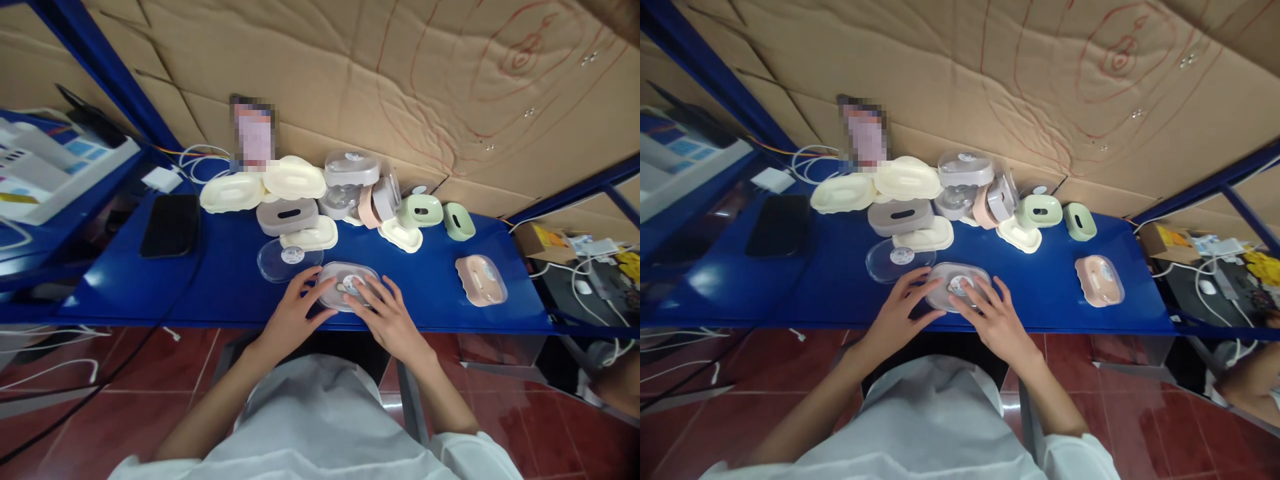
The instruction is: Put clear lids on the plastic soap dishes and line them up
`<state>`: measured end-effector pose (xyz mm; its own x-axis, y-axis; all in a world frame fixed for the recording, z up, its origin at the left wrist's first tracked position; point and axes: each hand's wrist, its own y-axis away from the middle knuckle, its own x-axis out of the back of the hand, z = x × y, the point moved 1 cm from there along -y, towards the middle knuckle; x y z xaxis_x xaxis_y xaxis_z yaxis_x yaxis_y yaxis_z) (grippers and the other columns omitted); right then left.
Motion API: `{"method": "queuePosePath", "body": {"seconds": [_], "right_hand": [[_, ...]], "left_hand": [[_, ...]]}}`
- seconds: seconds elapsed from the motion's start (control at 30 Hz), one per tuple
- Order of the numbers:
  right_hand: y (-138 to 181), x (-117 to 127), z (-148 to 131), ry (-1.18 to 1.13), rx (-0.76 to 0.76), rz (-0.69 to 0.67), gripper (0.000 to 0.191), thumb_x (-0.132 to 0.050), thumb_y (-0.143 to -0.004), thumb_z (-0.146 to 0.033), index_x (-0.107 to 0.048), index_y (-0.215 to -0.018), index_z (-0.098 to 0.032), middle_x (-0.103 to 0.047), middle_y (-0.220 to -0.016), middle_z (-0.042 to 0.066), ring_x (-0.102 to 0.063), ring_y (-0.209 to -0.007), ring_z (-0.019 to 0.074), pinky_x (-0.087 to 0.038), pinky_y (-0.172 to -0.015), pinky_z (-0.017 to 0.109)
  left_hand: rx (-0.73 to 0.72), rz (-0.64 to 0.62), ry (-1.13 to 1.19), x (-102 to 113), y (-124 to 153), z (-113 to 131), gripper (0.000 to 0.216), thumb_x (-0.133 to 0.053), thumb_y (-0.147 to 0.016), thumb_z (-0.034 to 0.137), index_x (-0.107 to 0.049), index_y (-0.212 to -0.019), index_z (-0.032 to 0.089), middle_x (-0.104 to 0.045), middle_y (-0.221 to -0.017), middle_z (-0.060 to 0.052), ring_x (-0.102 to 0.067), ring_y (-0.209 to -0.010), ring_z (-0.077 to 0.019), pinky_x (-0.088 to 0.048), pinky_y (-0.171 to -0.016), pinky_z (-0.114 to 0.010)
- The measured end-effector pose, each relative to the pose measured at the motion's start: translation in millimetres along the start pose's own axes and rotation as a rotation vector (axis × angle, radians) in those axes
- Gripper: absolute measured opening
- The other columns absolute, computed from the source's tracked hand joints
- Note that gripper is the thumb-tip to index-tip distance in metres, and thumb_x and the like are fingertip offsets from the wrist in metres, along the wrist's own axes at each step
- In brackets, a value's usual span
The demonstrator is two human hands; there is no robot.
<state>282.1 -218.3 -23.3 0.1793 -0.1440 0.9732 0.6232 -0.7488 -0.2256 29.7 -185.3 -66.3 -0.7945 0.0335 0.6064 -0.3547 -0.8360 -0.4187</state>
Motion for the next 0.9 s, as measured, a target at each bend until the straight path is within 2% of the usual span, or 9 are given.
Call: {"method": "queuePosePath", "body": {"seconds": [0.13,0.23,0.33,0.57,0.77,0.9], "right_hand": [[4,-19,0,-0.043,0.004,0.103,0.06,-0.06,-0.105,-0.012,-0.052,-0.161,-0.033,-0.049,-0.168,0.005,-0.028,-0.165,0.0319,-0.032,-0.132,0.066],[8,-28,-1,-0.095,-0.027,0.188,0.066,-0.061,-0.105,-0.013,-0.044,-0.165,-0.034,-0.052,-0.166,0.005,-0.03,-0.165,0.0317,-0.033,-0.132,0.067],[9,-25,1,-0.191,-0.052,0.255,0.071,-0.062,-0.106,-0.018,-0.035,-0.169,-0.034,-0.057,-0.161,0.006,-0.038,-0.161,0.0303,-0.037,-0.131,0.063],[4,-5,16,-0.249,-0.032,0.188,0.068,-0.063,-0.107,-0.021,-0.037,-0.169,-0.033,-0.056,-0.162,0.008,-0.042,-0.16,0.0289,-0.046,-0.127,0.056],[9,-15,11,-0.189,-0.008,0.241,0.078,-0.072,-0.102,-0.024,-0.035,-0.17,-0.03,-0.055,-0.163,0.011,-0.039,-0.161,0.0314,-0.039,-0.13,0.06],[14,-21,5,-0.176,-0.044,0.253,0.08,-0.071,-0.102,-0.019,-0.033,-0.171,-0.031,-0.054,-0.164,0.01,-0.04,-0.16,0.0298,-0.037,-0.132,0.06]], "left_hand": [[0.022,0.008,0.0,-2,2,-1,0.051,-0.074,-0.099,0.034,-0.06,-0.148,0.034,-0.052,-0.153,-0.012,-0.066,-0.131,-0.0286,-0.062,-0.107,-0.045],[0.012,0.008,-0.002,-2,2,-1,0.047,-0.072,-0.1,0.036,-0.061,-0.147,0.032,-0.051,-0.153,-0.012,-0.068,-0.125,-0.026,-0.063,-0.107,-0.044],[-0.003,-0.021,-0.023,-1,1,1,0.048,-0.07,-0.102,0.038,-0.06,-0.149,0.033,-0.05,-0.156,-0.012,-0.067,-0.127,-0.0261,-0.062,-0.108,-0.044],[-0.011,-0.044,-0.05,0,-3,5,0.051,-0.064,-0.105,0.043,-0.056,-0.155,0.035,-0.052,-0.16,-0.013,-0.062,-0.139,-0.0293,-0.061,-0.109,-0.045],[-0.015,-0.025,-0.001,-1,-2,2,0.046,-0.065,-0.104,0.043,-0.062,-0.149,0.034,-0.055,-0.158,-0.012,-0.067,-0.132,-0.0271,-0.062,-0.107,-0.043],[-0.011,-0.027,0.015,-2,0,0,0.045,-0.065,-0.104,0.044,-0.063,-0.148,0.035,-0.056,-0.156,-0.012,-0.072,-0.122,-0.0245,-0.063,-0.106,-0.044]]}}
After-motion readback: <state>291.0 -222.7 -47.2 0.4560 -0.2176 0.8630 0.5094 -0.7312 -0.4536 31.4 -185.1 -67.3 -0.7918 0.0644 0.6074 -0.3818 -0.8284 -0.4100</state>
